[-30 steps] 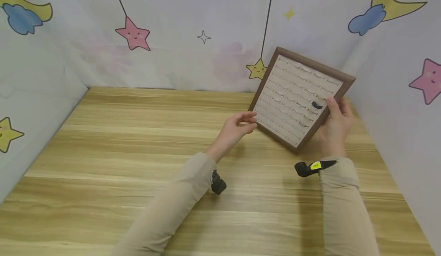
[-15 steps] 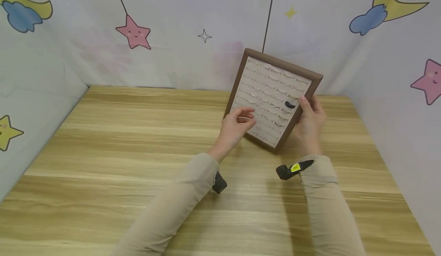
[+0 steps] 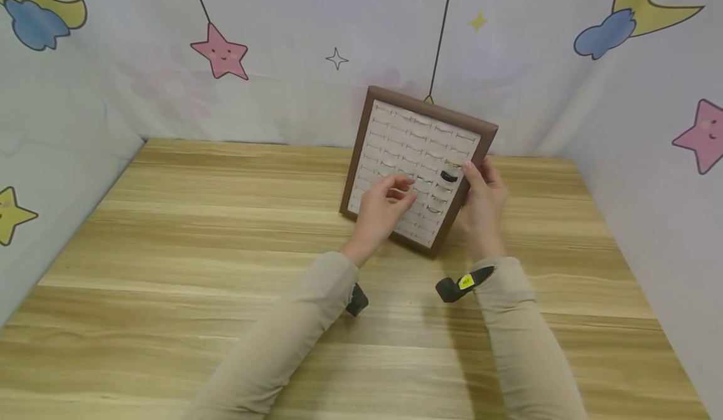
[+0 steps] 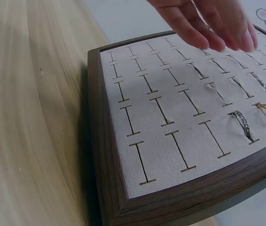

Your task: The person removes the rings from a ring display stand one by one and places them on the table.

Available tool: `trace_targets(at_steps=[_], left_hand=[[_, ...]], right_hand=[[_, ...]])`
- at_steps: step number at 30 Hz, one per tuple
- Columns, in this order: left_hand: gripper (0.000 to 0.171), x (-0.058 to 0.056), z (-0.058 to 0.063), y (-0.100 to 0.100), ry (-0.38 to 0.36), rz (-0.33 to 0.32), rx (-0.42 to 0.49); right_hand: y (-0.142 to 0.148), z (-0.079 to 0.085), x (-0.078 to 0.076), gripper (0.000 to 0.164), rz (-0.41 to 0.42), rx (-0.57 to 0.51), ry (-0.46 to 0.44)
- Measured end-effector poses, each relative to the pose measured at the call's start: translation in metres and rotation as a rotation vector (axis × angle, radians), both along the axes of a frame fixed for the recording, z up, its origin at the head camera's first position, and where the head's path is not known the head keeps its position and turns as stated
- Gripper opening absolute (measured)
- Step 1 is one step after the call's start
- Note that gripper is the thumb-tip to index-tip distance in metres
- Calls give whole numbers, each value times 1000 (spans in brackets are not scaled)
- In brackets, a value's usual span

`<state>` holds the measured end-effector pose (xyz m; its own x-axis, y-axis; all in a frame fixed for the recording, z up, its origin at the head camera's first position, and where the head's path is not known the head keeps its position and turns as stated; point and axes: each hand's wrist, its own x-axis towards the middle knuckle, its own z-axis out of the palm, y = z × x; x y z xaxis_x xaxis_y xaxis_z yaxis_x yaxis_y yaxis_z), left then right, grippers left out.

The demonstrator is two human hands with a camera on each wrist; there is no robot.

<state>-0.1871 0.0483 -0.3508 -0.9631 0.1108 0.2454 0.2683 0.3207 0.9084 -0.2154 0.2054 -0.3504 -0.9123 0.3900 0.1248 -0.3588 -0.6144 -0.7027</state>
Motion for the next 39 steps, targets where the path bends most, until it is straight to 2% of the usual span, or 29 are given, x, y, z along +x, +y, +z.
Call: trace_targets(at_steps=[9,14,19,24,29,33,39], left_hand=[[21,1,-2,-3,80,37,-116],[19,1,-1,-6,125,49,-233],[17,1,2,-7,142,55,-361],[16,1,5,-8,141,56,-461],[15,1,8,-8,130,38,-488],[15,0,9,-9,124,31,-499],[16,0,11,-11,83,-2,-477]], right_hand=[[-16,-2,3,10,79,8,-38],[-18,-2,4,12,129,44,-46],[-13,-1,4,13,158,103,-61],[-5,0,5,14,187,211,-63],[2,1,5,16,221,272,-52],[10,4,7,19,290,323,-64],[17,9,11,23,343,402,-89]])
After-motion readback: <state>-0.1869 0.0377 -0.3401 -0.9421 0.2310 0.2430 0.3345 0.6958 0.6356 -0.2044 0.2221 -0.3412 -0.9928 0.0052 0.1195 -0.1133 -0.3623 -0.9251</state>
